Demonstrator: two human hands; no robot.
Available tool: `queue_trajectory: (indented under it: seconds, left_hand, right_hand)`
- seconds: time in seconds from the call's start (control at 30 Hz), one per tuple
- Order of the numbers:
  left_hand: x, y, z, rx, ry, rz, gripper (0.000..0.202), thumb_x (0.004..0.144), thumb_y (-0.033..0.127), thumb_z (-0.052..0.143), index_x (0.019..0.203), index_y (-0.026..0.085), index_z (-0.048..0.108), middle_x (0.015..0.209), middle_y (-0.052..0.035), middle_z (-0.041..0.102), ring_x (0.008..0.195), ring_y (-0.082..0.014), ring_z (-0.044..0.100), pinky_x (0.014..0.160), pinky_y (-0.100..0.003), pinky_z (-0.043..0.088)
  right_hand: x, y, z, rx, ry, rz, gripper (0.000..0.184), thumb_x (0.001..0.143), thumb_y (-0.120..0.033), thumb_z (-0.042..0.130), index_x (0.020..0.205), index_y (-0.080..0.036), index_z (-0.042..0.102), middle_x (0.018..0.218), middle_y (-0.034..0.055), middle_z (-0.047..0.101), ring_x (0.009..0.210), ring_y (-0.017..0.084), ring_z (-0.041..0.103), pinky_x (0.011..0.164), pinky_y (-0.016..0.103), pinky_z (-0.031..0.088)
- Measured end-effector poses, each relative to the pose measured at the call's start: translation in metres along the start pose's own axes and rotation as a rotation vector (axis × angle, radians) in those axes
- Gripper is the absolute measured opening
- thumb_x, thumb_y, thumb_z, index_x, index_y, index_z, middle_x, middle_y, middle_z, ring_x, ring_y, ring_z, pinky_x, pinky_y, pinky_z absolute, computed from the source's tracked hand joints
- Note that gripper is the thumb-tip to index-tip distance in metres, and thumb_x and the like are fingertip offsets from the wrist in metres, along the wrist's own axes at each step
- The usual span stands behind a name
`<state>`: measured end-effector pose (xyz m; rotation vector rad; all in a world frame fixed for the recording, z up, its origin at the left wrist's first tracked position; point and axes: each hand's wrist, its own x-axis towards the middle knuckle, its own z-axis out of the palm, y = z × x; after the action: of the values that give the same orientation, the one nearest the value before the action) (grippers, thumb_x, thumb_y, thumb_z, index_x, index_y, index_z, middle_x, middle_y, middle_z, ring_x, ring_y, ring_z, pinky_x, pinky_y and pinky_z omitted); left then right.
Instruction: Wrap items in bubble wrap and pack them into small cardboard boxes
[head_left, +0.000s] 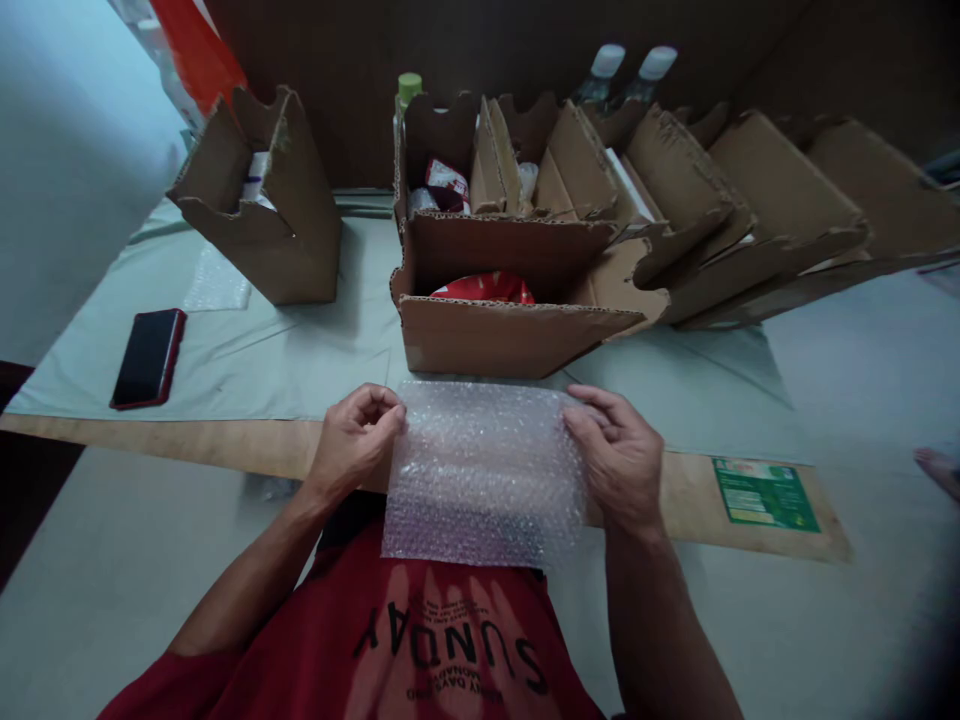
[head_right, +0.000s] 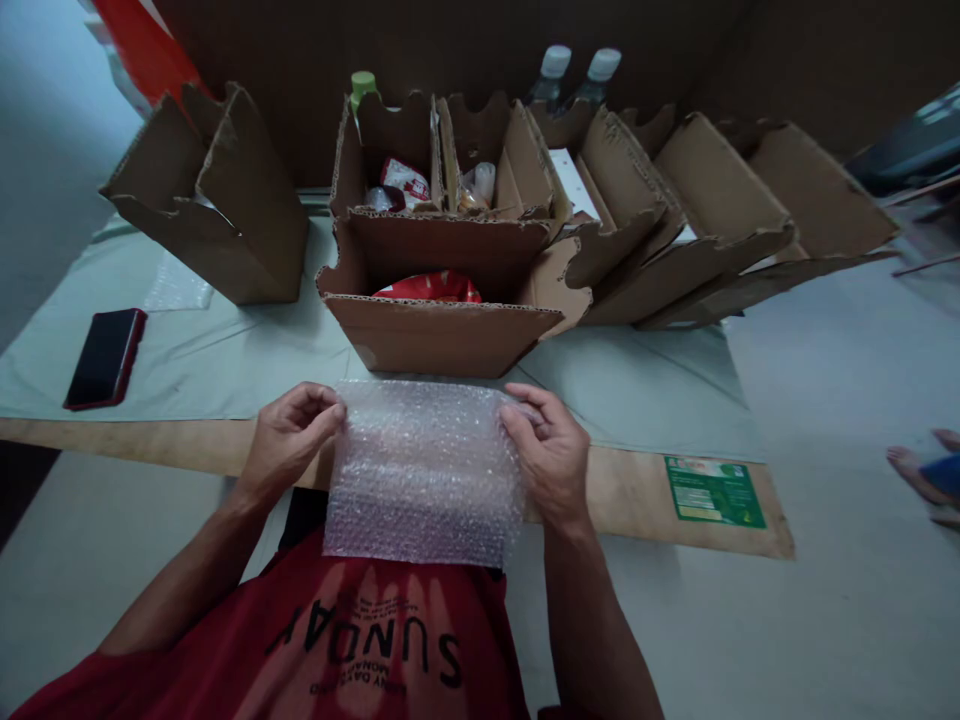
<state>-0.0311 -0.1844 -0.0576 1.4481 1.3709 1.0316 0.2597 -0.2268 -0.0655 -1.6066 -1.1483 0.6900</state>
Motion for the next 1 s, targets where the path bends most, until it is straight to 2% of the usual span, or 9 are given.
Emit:
queue_trajectory:
  seconds: [0.17, 0.3, 0.4, 0.53, 0.6, 0.7, 0.8, 0.87, 1.0]
  left_hand:
    - [0.012, -0.037, 0.011, 0.375, 0.089, 0.164, 0.022, 0.086, 0.026, 0.066, 0.107, 0.019, 0.067, 0.090, -0.0041, 0.071, 0.083, -0.0190, 0.066, 0.078, -0.033, 0.054]
    - [-0.005, -0.035, 0.006, 0.558, 0.056, 0.489, 0.021, 0.094, 0.019, 0.059, 0.114, 0.020, 0.066, 0.107, -0.0095, 0.070, 0.104, -0.0248, 0.063, 0.093, -0.043, 0.053]
    - [-0.012, -0.031, 0.013, 0.626, -0.180, 0.627, 0.027, 0.094, 0.013, 0.056, 0.119, 0.020, 0.065, 0.121, -0.0122, 0.068, 0.117, -0.0278, 0.058, 0.100, -0.046, 0.050]
    - [-0.005, -0.041, 0.027, 0.729, -0.396, 0.542, 0.027, 0.094, 0.017, 0.059, 0.118, 0.019, 0.068, 0.121, -0.0139, 0.068, 0.112, -0.0304, 0.059, 0.094, -0.048, 0.051]
    - [0.000, -0.047, 0.030, 0.724, -0.404, 0.497, 0.027, 0.093, 0.019, 0.061, 0.118, 0.020, 0.069, 0.123, -0.0138, 0.068, 0.113, -0.0315, 0.058, 0.094, -0.050, 0.051]
    - [0.002, -0.050, 0.023, 0.639, -0.401, 0.495, 0.031, 0.091, 0.020, 0.061, 0.121, 0.021, 0.069, 0.124, -0.0126, 0.068, 0.115, -0.0303, 0.059, 0.098, -0.051, 0.051]
    - [-0.008, -0.048, 0.000, 0.517, -0.412, 0.529, 0.045, 0.089, 0.015, 0.058, 0.132, 0.024, 0.063, 0.138, -0.0117, 0.063, 0.128, -0.0295, 0.056, 0.106, -0.052, 0.050]
    - [-0.020, -0.046, -0.021, 0.523, -0.487, 0.548, 0.061, 0.084, 0.008, 0.055, 0.142, 0.028, 0.057, 0.150, -0.0098, 0.056, 0.141, -0.0311, 0.047, 0.113, -0.055, 0.045]
    - [-0.043, -0.048, -0.048, 0.673, -0.645, 0.550, 0.086, 0.072, 0.005, 0.056, 0.154, 0.030, 0.045, 0.166, -0.0084, 0.038, 0.155, -0.0382, 0.029, 0.120, -0.064, 0.036]
  right_hand:
    - [0.008, 0.042, -0.002, -0.274, 0.069, -0.130, 0.037, 0.089, -0.041, 0.067, 0.118, -0.018, 0.069, 0.110, 0.0109, 0.075, 0.095, 0.024, 0.070, 0.086, 0.044, 0.058]
    - [-0.010, 0.038, -0.008, -0.462, 0.132, -0.344, 0.029, 0.097, -0.033, 0.058, 0.121, -0.021, 0.069, 0.121, 0.0125, 0.072, 0.113, 0.028, 0.067, 0.099, 0.050, 0.053]
    - [-0.022, 0.022, 0.022, -0.539, -0.153, -0.527, 0.030, 0.099, -0.025, 0.054, 0.125, -0.024, 0.069, 0.129, 0.0108, 0.071, 0.119, 0.028, 0.065, 0.102, 0.049, 0.051]
    - [-0.022, 0.028, 0.047, -0.671, -0.542, -0.608, 0.034, 0.098, -0.026, 0.057, 0.130, -0.024, 0.067, 0.144, 0.0116, 0.063, 0.133, 0.029, 0.057, 0.104, 0.049, 0.048]
    - [-0.022, 0.045, 0.027, -0.758, -0.472, -0.566, 0.036, 0.099, -0.029, 0.056, 0.133, -0.023, 0.066, 0.144, 0.0126, 0.063, 0.136, 0.031, 0.054, 0.106, 0.050, 0.046]
    - [-0.032, 0.068, -0.030, -0.889, -0.228, -0.522, 0.037, 0.099, -0.029, 0.052, 0.134, -0.023, 0.064, 0.137, 0.0126, 0.068, 0.133, 0.032, 0.057, 0.105, 0.050, 0.045]
    - [-0.060, 0.072, -0.073, -0.947, -0.244, -0.572, 0.047, 0.095, -0.019, 0.051, 0.142, -0.024, 0.056, 0.141, 0.0129, 0.064, 0.134, 0.031, 0.058, 0.104, 0.048, 0.047]
    - [-0.082, 0.067, -0.077, -0.953, -0.350, -0.601, 0.057, 0.091, -0.012, 0.051, 0.147, -0.024, 0.052, 0.149, 0.0148, 0.058, 0.137, 0.031, 0.055, 0.102, 0.047, 0.048]
    - [-0.100, 0.059, -0.048, -0.863, -0.451, -0.650, 0.065, 0.082, -0.004, 0.052, 0.143, -0.024, 0.057, 0.154, 0.0158, 0.053, 0.144, 0.032, 0.048, 0.105, 0.050, 0.048]
